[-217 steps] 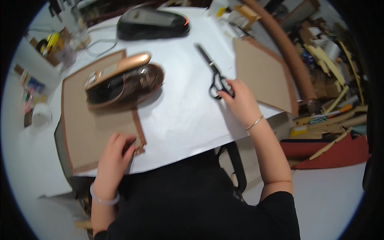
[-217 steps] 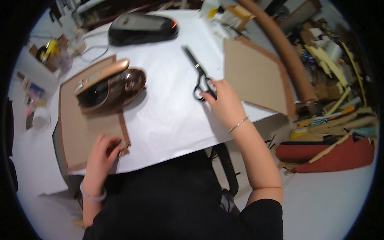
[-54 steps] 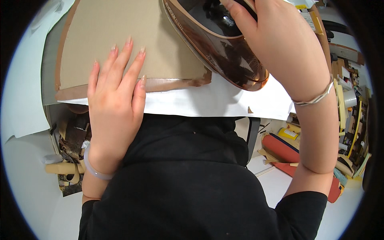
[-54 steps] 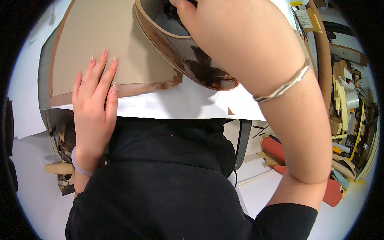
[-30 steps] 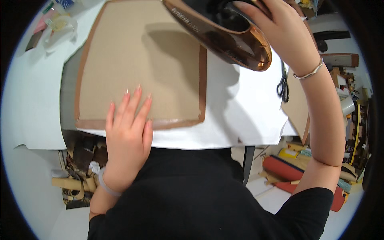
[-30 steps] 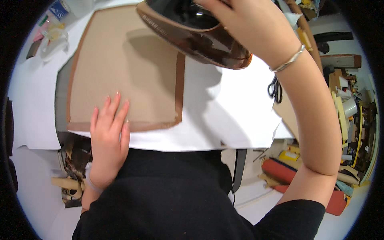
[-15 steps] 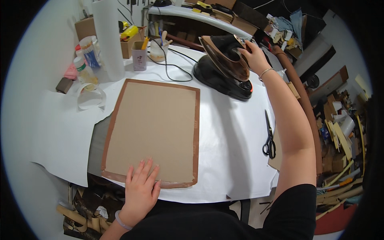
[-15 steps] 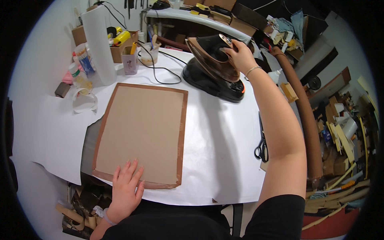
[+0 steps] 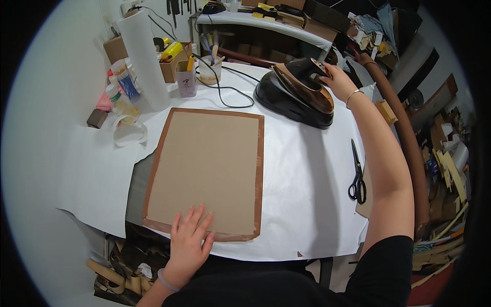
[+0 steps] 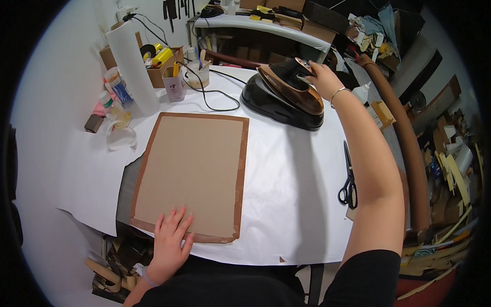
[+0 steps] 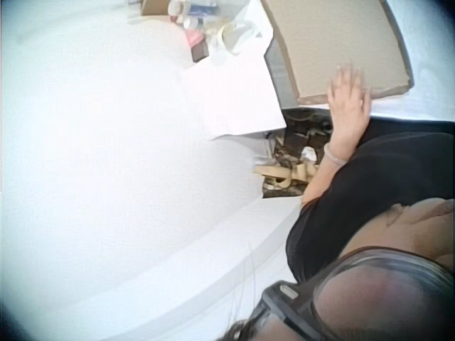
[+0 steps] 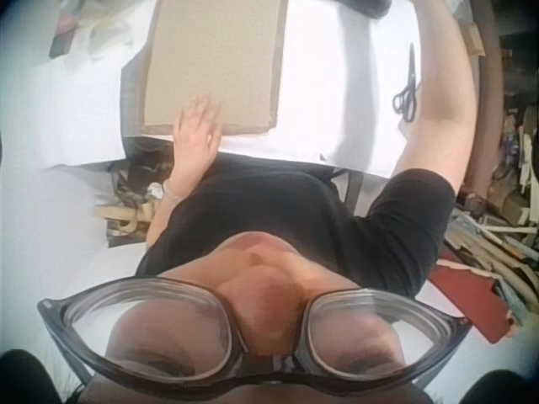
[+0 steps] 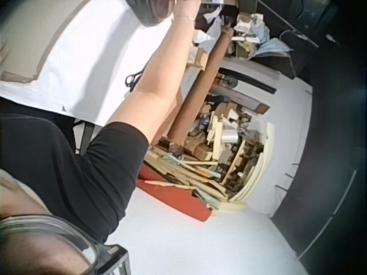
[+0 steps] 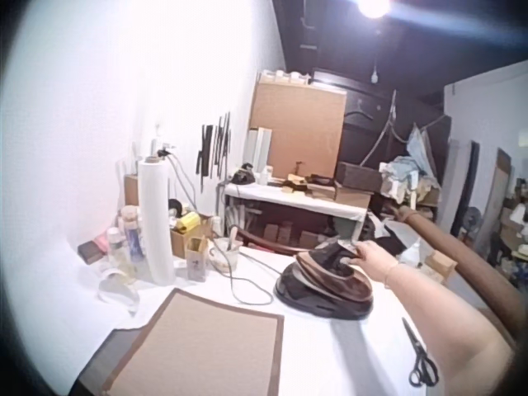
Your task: The person irons a rectangular piece of cardboard on a white work surface. They repeatedly lift the cardboard to check the underside, then continue ironing the top surface. The person also uses scissors to trim a small edge of the cardboard before resuming ironing.
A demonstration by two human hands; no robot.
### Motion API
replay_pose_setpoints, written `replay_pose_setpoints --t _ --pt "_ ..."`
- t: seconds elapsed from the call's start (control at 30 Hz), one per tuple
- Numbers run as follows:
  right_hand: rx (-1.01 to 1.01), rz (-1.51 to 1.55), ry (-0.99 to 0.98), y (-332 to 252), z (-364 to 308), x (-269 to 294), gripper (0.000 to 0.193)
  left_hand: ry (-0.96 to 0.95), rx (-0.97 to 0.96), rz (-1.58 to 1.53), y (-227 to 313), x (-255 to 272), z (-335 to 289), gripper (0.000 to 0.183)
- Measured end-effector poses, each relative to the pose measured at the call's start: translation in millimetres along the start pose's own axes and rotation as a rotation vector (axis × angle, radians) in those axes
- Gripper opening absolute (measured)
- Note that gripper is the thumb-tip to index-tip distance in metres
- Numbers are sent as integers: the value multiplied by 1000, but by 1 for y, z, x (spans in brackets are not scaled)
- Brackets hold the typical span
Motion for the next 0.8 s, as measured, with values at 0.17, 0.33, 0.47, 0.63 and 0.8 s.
replay_pose_setpoints --t 0.17,0.33,0.47,0.63,0.8 --pt "303 163 381 -57 -93 -8 46 18 6 42 0 0 -2 47" --pt "459 221 -168 -123 -328 -15 62 30 -18 64 0 -6 -2 48" --pt "458 196 -311 -136 -429 -18 60 16 -26 108 -1 -11 -2 48" --pt "504 289 -65 -132 -470 -31 41 46 -79 174 -2 -12 -3 48" --pt "563 423 11 -137 -496 -36 32 48 -104 202 -6 -15 -4 49"
Point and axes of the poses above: each hand's wrist, its own z-axis towards the middle knuckle, its own x-axis out of the back of the hand, y = z × x, the point moved 1 cm from there along z, towards the middle knuckle, and after that the axes turned 2 degrees about -z, right-handed, at the moved point
